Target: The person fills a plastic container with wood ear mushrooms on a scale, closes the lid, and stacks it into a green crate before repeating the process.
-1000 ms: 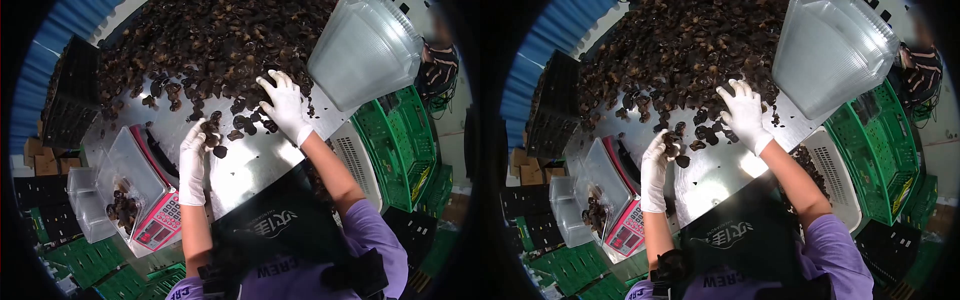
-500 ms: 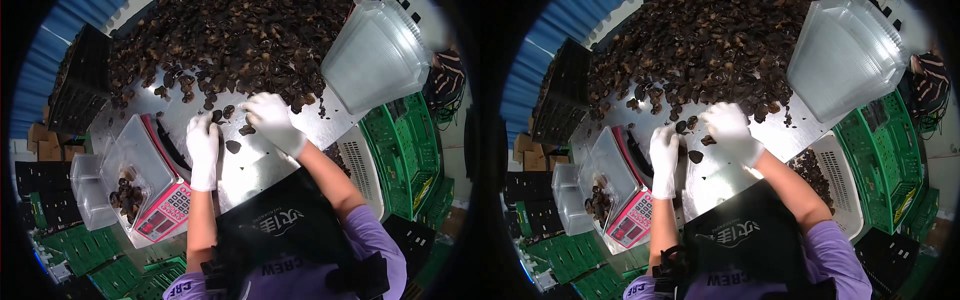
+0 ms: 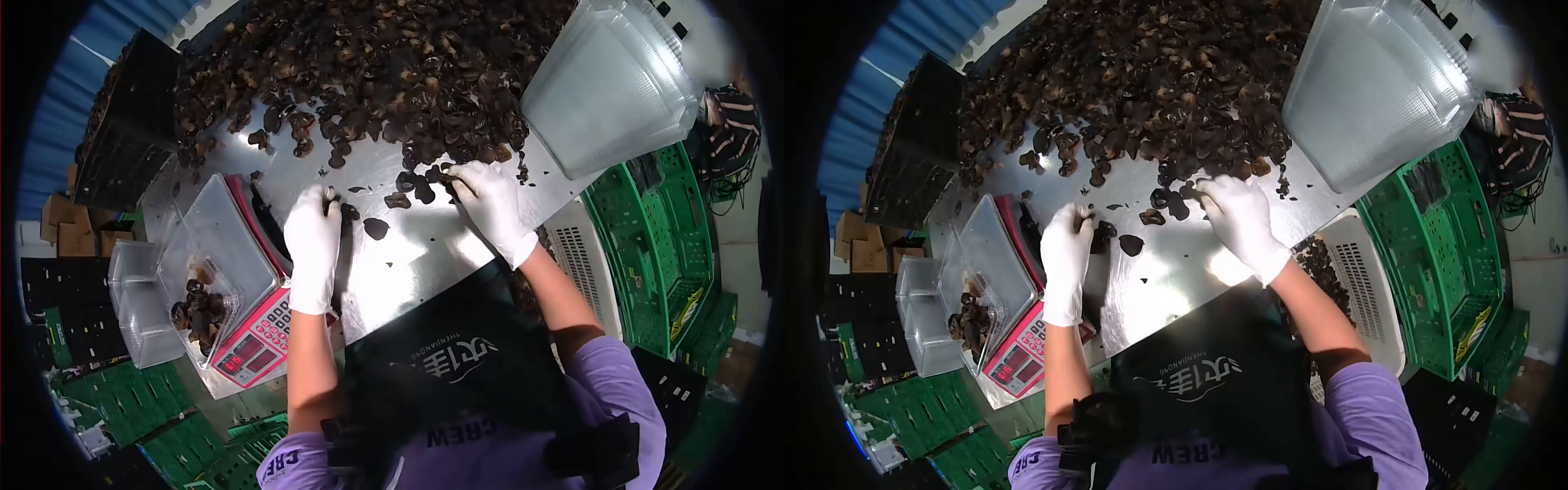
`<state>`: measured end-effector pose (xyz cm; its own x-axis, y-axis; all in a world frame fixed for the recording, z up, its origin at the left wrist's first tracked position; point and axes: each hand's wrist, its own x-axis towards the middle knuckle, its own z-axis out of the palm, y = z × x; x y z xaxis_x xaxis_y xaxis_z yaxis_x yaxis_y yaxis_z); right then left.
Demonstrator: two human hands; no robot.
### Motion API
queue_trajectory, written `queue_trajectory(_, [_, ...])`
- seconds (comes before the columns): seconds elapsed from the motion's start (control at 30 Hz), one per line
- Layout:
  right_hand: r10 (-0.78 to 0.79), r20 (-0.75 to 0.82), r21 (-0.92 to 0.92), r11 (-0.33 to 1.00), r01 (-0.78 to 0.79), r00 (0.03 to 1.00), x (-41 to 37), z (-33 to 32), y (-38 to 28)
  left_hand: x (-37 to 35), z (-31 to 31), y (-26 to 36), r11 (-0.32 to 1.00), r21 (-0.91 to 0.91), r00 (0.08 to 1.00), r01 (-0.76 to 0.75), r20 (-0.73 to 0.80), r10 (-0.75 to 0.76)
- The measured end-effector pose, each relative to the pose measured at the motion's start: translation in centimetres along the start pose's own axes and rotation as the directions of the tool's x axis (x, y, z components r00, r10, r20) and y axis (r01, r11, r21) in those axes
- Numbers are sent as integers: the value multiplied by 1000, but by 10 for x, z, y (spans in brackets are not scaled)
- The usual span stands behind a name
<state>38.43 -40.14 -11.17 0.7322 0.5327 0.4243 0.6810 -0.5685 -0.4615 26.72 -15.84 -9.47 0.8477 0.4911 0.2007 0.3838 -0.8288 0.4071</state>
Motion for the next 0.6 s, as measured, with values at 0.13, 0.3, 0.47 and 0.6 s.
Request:
queue_trajectory(0.13, [25, 6, 126, 992, -26, 1000, -20, 24, -7, -27, 4, -3, 999, 47, 985, 28, 170, -35])
queue_trajectory(0.3, [-43, 127, 137, 990, 26, 991, -19, 18, -26, -43, -10, 17, 995, -80, 961, 51, 274, -28])
queue_trajectory(0.47, [194, 68, -85, 978, -188, 979, -1, 17, 12, -16, 9, 37, 984, -86, 981, -157, 98, 166])
queue_trajectory(0.6, [182, 61, 35, 982, -185, 981, -5, 27, 13, 11, 46, 76, 979, 28, 923, -199, 342, 178])
